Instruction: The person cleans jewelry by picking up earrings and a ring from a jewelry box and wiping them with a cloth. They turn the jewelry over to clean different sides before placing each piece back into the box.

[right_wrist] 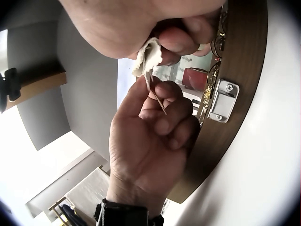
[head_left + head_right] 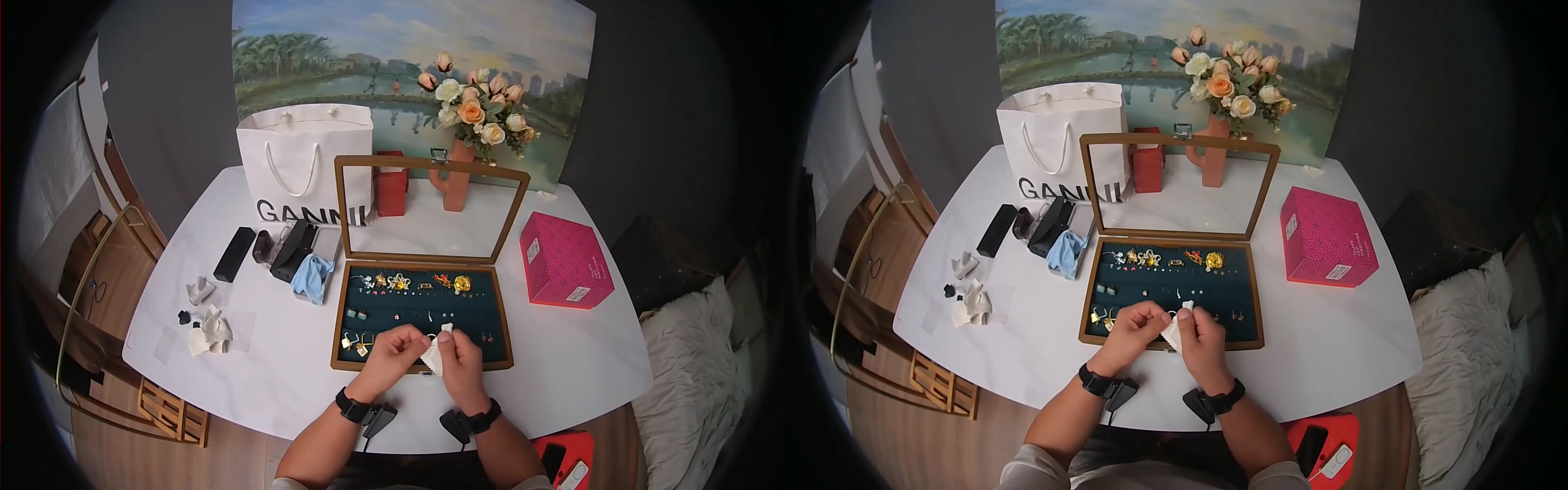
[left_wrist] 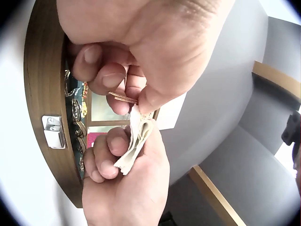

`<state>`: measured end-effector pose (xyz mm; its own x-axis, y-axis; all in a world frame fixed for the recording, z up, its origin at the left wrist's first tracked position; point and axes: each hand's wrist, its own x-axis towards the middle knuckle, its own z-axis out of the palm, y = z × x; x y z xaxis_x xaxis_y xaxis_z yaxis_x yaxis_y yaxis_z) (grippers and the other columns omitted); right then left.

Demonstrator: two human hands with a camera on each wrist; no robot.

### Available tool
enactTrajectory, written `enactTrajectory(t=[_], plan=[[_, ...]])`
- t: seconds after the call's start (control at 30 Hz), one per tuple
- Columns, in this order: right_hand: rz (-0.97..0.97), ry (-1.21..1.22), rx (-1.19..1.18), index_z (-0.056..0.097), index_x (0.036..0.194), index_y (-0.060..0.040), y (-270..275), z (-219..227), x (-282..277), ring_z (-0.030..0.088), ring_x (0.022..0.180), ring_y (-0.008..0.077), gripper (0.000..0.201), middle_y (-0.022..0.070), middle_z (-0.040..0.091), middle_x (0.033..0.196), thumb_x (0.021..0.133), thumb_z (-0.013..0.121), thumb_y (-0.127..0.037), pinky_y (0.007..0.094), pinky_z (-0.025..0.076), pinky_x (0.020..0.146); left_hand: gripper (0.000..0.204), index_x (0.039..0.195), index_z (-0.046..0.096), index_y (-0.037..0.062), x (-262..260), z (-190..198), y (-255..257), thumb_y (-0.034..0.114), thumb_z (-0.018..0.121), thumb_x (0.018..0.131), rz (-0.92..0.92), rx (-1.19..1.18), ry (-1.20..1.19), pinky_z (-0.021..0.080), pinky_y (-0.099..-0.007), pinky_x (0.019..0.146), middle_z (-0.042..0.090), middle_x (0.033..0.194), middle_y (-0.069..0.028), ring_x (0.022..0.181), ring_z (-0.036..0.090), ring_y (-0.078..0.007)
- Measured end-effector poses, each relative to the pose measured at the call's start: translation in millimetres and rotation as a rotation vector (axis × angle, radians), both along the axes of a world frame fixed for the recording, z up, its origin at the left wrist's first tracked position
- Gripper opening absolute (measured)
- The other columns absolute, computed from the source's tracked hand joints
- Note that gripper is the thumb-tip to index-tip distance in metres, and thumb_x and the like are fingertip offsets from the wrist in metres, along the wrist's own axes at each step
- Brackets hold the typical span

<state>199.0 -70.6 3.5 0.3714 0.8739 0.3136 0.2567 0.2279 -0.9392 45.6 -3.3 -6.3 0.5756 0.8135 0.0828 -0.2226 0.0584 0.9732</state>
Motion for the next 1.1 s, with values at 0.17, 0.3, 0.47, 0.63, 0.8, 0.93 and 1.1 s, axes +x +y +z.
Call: enactTrajectory(t=[0.17, 0.3, 0.47, 0.63, 0.8, 0.93, 1.1], plan=[[0.029, -0.042, -0.006, 0.055, 0.08, -0.0007, -0.7, -6.9, -0.6, 0.045, 0.063, 0.0056, 0.037, 0.0036, 0.053, 0.064, 0.107, 0.061, -0.026, 0.0297, 0.039, 0.054, 0.01, 0.098, 0.068, 0.002, 0.2, 0.0, -0.4, 0.011, 0.067, 0.103, -0.02, -0.036, -0.034, 0.048, -0.0198, 0.072, 0.068, 0.09, 0.0036, 0.081, 0.059, -0.0018], [0.007, -0.046, 0.012, 0.055, 0.08, -0.0006, -0.4, -2.5, 0.6, 0.044, 0.062, 0.0065, 0.037, 0.0038, 0.052, 0.063, 0.107, 0.061, -0.025, 0.0306, 0.039, 0.054, 0.01, 0.097, 0.068, 0.0023, -0.7, -7.7, 2.1, 0.01, 0.066, 0.103, -0.05, 0.002, 0.071, 0.047, -0.0189, 0.07, 0.069, 0.089, 0.004, 0.081, 0.06, -0.0008], [0.002, -0.05, 0.013, 0.054, 0.08, -0.0006, -0.5, 0.9, -0.3, 0.044, 0.062, 0.0068, 0.037, 0.0038, 0.051, 0.063, 0.107, 0.061, -0.025, 0.031, 0.039, 0.054, 0.011, 0.095, 0.067, 0.0031, -1.7, -2.1, 0.5, 0.011, 0.066, 0.104, -0.097, 0.019, 0.071, 0.044, -0.0181, 0.067, 0.066, 0.087, 0.0054, 0.076, 0.056, 0.0006], [0.049, -0.057, -0.009, 0.055, 0.08, -0.0009, 0.1, -1.2, 1.1, 0.043, 0.062, 0.0059, 0.037, 0.0026, 0.049, 0.063, 0.107, 0.06, -0.026, 0.0302, 0.038, 0.054, 0.013, 0.095, 0.067, 0.0034, -2.4, -1.2, 0.5, 0.012, 0.065, 0.104, -0.083, 0.023, 0.084, 0.042, -0.0179, 0.066, 0.065, 0.086, 0.0061, 0.075, 0.053, 0.0009], [0.08, -0.043, -0.033, 0.054, 0.08, -0.001, -0.5, -1.1, 0.3, 0.042, 0.063, 0.0053, 0.038, 0.0014, 0.048, 0.063, 0.108, 0.06, -0.026, 0.0294, 0.037, 0.054, 0.014, 0.095, 0.067, 0.0032, 0.3, -3.3, 0.9, 0.014, 0.065, 0.105, -0.047, 0.022, 0.04, 0.043, -0.018, 0.066, 0.065, 0.087, 0.0064, 0.076, 0.053, 0.0009], [0.027, -0.035, 0.01, 0.054, 0.08, -0.0011, -1.5, 0.7, -0.4, 0.042, 0.063, 0.0056, 0.038, 0.0014, 0.049, 0.063, 0.108, 0.06, -0.026, 0.0297, 0.038, 0.054, 0.014, 0.096, 0.067, 0.0027, 0.4, 1.0, -0.9, 0.014, 0.066, 0.105, -0.066, -0.013, 0.048, 0.043, -0.0183, 0.066, 0.065, 0.087, 0.0061, 0.076, 0.054, 0.0007], [0.0, 0.001, -0.004, 0.054, 0.08, -0.001, -0.5, -2.6, 1.4, 0.043, 0.064, 0.0063, 0.037, 0.0026, 0.051, 0.064, 0.108, 0.059, -0.025, 0.0304, 0.039, 0.055, 0.013, 0.096, 0.068, 0.0019, -0.3, 1.2, -0.5, 0.012, 0.066, 0.104, -0.079, -0.001, 0.06, 0.046, -0.0183, 0.068, 0.067, 0.087, 0.0048, 0.077, 0.057, -0.0003]])
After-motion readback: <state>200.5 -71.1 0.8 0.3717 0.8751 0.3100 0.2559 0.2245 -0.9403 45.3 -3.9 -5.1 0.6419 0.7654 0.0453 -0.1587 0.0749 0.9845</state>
